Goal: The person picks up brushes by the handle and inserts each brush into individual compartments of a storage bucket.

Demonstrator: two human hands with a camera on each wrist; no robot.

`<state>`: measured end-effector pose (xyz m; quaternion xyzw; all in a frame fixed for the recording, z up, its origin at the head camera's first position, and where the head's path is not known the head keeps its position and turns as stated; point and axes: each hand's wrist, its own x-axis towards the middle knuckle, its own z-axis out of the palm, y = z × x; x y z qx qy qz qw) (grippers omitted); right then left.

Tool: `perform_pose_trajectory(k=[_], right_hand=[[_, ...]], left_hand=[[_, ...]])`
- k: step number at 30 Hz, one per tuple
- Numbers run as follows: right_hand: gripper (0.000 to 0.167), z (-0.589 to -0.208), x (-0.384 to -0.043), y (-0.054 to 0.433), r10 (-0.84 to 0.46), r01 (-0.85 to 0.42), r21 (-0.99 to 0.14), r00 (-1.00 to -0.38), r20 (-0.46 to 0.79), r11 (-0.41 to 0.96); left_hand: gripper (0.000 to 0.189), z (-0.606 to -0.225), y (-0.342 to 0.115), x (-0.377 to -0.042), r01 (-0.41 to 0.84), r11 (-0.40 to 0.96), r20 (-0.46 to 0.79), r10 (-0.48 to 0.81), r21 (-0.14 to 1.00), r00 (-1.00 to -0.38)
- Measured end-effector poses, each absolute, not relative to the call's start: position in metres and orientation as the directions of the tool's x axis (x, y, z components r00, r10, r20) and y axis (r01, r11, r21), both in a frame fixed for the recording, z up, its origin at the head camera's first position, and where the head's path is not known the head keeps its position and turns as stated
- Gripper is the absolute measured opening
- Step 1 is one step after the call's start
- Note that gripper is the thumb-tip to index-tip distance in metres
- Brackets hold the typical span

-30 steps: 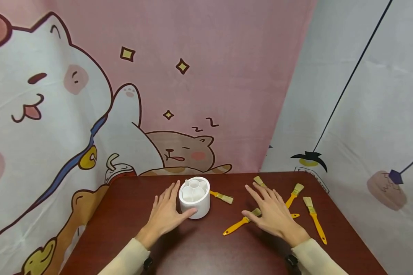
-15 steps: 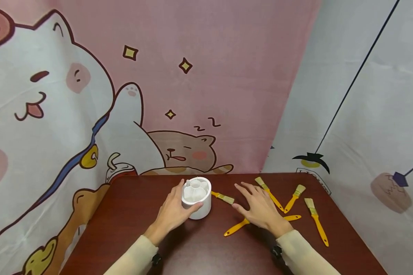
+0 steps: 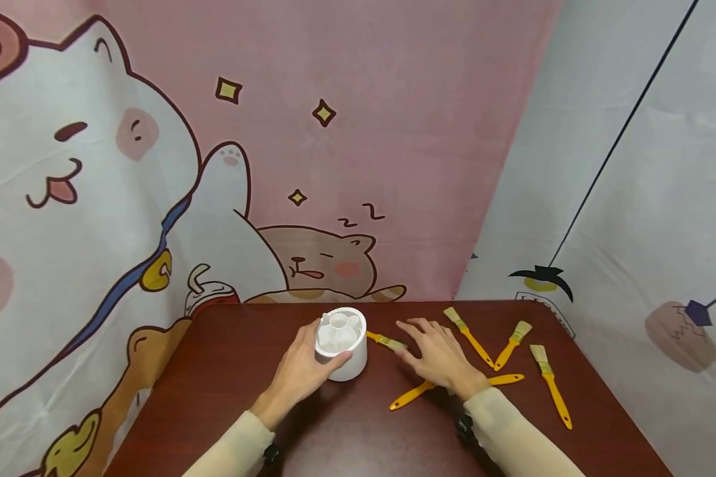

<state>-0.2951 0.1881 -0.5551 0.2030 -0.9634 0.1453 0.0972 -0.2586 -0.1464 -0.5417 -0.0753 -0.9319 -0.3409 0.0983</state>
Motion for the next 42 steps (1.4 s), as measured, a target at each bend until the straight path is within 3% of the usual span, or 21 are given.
perform_pose_trajectory(k=[27,38,42], right_hand=[[0.049,-0.565,-0.314,0.149,-0.493,-0.502,-0.227,-0.864,0.098,0.834],[0.019,-0.566,-0.321,0.158,-0.463,-0.503,-0.164,-0.856,0.230,0.849],[0.015,-0.566,-0.321,0.161,-0.436,-0.490,-0.183,-0.858,0.271,0.852]], left_hand=[[0.117,-0.540,-0.146,-0.252,0.222,0.755,0.238,0.090,0.616,-0.967],[0.117,-0.542,-0.144,-0.250,0.222,0.749,0.239,0.088,0.625,-0.967],[0.117,-0.542,-0.144,-0.250,0.229,0.745,0.244,0.091,0.627,-0.965]])
